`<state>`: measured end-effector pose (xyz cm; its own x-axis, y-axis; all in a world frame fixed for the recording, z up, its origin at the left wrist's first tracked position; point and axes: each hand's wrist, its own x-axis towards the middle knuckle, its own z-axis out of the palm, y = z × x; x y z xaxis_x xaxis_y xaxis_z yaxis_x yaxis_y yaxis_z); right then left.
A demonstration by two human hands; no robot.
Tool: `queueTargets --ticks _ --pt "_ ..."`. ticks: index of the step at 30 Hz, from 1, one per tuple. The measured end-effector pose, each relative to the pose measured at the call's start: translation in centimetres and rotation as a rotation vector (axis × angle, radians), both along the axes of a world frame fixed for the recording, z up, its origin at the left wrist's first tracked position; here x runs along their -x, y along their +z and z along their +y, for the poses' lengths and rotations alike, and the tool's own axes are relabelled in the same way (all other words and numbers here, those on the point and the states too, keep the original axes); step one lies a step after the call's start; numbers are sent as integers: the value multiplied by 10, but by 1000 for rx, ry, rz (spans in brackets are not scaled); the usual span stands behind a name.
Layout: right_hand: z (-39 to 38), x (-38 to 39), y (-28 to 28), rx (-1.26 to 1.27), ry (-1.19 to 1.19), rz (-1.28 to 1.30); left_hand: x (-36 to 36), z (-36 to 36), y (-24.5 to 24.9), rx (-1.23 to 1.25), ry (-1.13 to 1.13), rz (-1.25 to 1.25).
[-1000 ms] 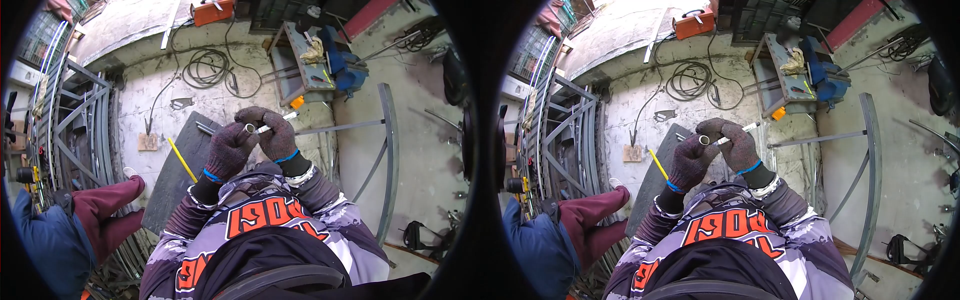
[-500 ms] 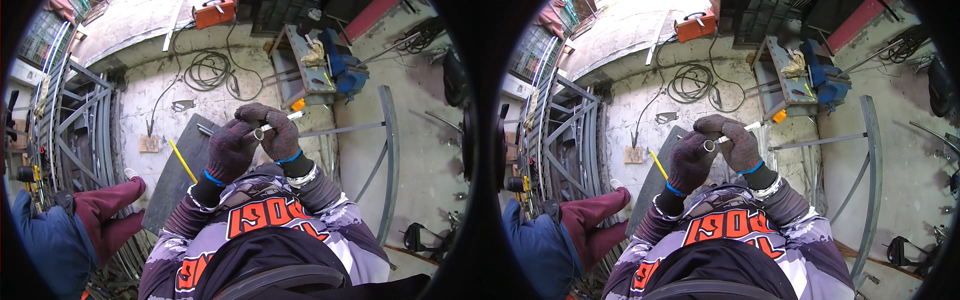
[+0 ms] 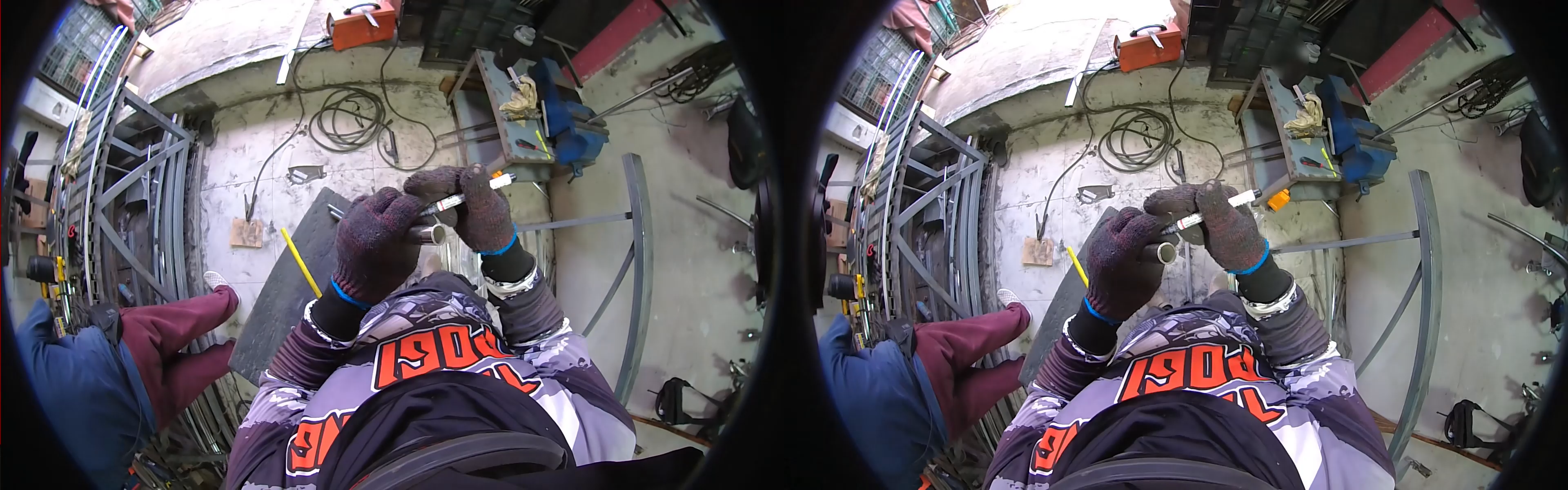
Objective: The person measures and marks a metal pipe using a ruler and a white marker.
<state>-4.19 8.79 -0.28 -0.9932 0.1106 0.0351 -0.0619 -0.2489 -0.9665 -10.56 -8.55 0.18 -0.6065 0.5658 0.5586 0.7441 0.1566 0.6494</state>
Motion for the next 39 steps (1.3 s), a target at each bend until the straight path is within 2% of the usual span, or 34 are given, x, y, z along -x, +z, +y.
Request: queueTargets --ticks 4,6,7,8,9,10,11,12,13,15,16,17,18,19,21,23,25,29,30,31,34,38,39 --pt "-1 -1 24 -108 28 -24 -2 0 2 -28 38 -6" --pt "1 -4 33 -660 -85 217 -4 -2 5 20 14 17" --pt "4 -6 33 -755 -256 209 -2 -4 -1 22 24 19" --pt "13 -10 34 -846 -425 201 1 -6 -14 -145 77 -126" --pt "38 -12 39 -276 -438 213 5 -8 -19 -315 130 -264" --pt "76 -13 45 296 -421 210 6 -18 -9 -407 159 -505" --pt "116 -17 34 445 -206 360 17 -27 -7 -238 268 -265" --pt "117 -19 43 199 -486 277 22 -27 -10 -216 277 -182" --pt "109 -18 50 124 -517 308 27 -28 -15 -194 286 -100" --pt "97 -10 35 -6 -414 319 20 -7 -16 -326 241 -309" --pt "78 -7 29 -251 -502 259 17 5 -23 -375 257 -385" --pt "65 -5 16 -113 -405 243 16 16 -36 -449 238 -452" --pt "49 -6 6 -103 -341 168 11 27 -42 -533 258 -622" --pt "39 -9 2 -261 -265 87 5 37 -46 -615 276 -791" --pt "18 -10 -3 -353 -275 50 -3 50 -54 -611 314 -777" --pt "19 -11 -4 -637 -274 293 -15 60 -55 -600 345 -779" --pt "26 -9 0 -694 -258 396 -27 70 -43 -450 411 -538" --pt "30 -4 -7 -642 -194 468 -46 90 -44 -472 419 -489" --pt "31 -6 -6 -639 -147 473 -47 99 -58 -896 249 -758" --pt "31 -7 -4 -636 -101 480 -48 100 -70 -898 262 -753" --pt "29 -9 -17 -473 -142 440 -44 100 -70 -417 439 -296" --pt "35 -8 -19 -486 -173 383 -45 107 -66 -274 483 -230" --pt "37 -5 -23 -477 -169 390 -49 109 -65 -387 433 -426"
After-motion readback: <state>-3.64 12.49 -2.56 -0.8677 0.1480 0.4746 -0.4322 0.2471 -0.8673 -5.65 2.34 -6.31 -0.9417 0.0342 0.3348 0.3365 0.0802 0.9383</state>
